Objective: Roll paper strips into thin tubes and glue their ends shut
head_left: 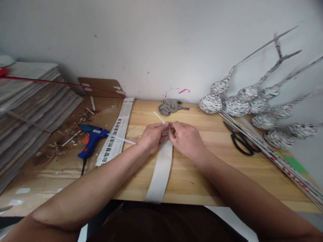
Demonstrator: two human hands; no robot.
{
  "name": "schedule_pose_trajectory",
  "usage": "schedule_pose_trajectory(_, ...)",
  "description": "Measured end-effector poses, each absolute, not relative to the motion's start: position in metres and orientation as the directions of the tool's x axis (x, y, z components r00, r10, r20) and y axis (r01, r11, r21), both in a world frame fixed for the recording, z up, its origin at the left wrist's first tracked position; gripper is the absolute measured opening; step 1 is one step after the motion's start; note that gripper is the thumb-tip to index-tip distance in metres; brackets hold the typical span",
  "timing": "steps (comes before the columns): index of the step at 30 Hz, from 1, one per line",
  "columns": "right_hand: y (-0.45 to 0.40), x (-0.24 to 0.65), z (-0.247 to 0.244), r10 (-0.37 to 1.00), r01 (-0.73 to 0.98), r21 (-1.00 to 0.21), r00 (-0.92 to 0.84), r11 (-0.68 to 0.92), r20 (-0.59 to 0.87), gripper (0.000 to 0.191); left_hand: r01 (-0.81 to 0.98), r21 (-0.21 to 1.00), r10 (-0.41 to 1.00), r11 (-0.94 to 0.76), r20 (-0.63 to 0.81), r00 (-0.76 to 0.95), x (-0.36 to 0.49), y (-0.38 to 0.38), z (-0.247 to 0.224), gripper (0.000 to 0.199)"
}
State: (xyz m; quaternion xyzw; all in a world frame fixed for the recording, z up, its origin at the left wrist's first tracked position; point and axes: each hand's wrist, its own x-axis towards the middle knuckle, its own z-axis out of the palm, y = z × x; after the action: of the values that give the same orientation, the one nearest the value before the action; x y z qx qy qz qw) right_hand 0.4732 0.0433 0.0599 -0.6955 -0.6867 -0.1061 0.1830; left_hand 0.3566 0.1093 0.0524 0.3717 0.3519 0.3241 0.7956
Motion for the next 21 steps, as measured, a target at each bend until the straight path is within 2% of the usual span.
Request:
schedule_pose_trajectory(7,0.042,0.47,0.06,0.93,0.997,-0.079,0.01,0.02,0.369,0.016,-0.253,0.816,0.773,0.52,-0.323,0.547,0.356,0.109,0.051,0.017)
schedule_pose_trajectory(13,0.043,0.474,0.057,0.933,0.981,-0.181,-0.005,0.075,0.359,0.012,-0.234,0.81,0.767,0.538,-0.355,0.535,0.355,0.112,0.054,0.013)
schedule_pose_trajectory(21,0.042,0.475,0.054,0.912,0.971,-0.19,-0.054,0.143,0.407,0.026,-0.214,0.807,0.771,0.55,-0.393,0.501,0.352,0.12,0.056,0.013)
